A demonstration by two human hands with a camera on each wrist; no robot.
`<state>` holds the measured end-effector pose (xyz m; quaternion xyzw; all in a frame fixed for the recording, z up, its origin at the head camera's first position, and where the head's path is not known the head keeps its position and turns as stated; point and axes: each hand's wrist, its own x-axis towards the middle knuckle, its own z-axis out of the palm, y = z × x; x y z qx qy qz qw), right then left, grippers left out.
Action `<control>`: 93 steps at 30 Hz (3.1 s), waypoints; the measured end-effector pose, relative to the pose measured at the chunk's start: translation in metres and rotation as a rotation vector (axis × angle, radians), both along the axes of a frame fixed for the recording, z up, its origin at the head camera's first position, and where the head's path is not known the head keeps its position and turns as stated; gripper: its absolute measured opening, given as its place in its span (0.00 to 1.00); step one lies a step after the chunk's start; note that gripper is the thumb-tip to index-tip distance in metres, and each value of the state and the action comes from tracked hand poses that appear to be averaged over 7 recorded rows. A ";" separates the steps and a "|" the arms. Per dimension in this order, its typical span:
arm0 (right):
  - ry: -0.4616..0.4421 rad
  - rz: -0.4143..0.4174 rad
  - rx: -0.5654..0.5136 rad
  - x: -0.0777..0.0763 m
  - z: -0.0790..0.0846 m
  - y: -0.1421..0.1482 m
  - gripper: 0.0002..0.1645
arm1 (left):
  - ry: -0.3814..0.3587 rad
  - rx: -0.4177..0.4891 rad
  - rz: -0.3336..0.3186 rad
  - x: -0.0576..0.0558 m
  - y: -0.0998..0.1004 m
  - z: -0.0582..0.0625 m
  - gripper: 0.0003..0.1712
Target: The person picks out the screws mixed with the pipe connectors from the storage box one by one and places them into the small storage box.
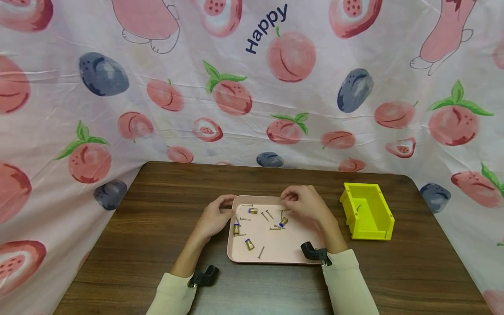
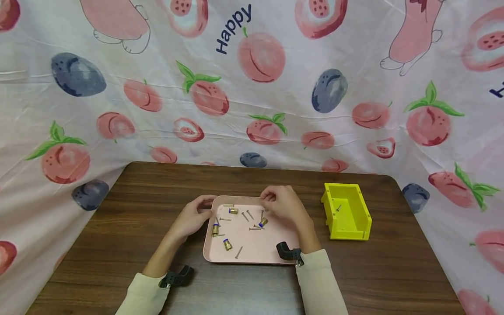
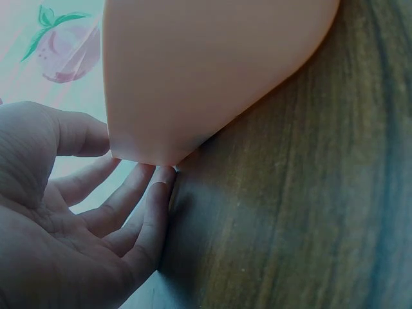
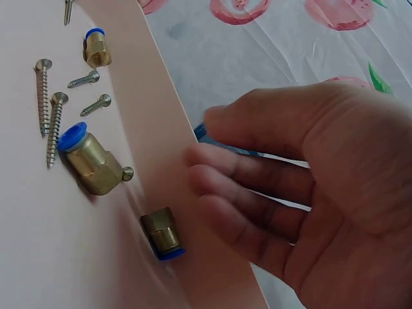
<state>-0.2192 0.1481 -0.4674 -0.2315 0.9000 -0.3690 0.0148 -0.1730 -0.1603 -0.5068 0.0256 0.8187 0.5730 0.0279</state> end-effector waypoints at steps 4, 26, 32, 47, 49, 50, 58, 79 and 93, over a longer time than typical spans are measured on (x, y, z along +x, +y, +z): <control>-0.034 0.037 0.068 -0.004 0.001 -0.002 0.06 | -0.001 -0.005 0.006 0.000 -0.001 -0.001 0.23; -0.044 0.030 0.304 -0.002 -0.007 -0.011 0.14 | 0.006 0.024 0.004 -0.001 -0.001 -0.002 0.23; -0.058 0.051 0.346 -0.002 -0.004 -0.013 0.12 | 0.009 0.009 0.010 -0.001 -0.001 -0.002 0.23; -0.055 0.033 0.358 0.002 -0.008 -0.022 0.10 | 0.010 0.008 0.006 -0.001 0.000 -0.003 0.23; -0.066 0.036 0.356 0.002 -0.008 -0.023 0.10 | 0.008 0.008 0.007 -0.001 0.000 -0.003 0.23; -0.069 0.039 0.357 0.002 -0.008 -0.023 0.10 | 0.007 0.008 0.007 -0.001 0.000 -0.003 0.23; -0.063 0.080 0.351 0.002 -0.006 -0.024 0.11 | 0.009 0.000 0.016 0.000 0.000 -0.002 0.23; -0.053 0.185 0.274 -0.002 -0.015 -0.018 0.11 | 0.004 0.004 0.007 0.000 -0.001 0.000 0.24; -0.071 0.185 0.298 -0.003 -0.015 -0.016 0.12 | 0.007 -0.002 0.015 0.001 -0.002 -0.002 0.23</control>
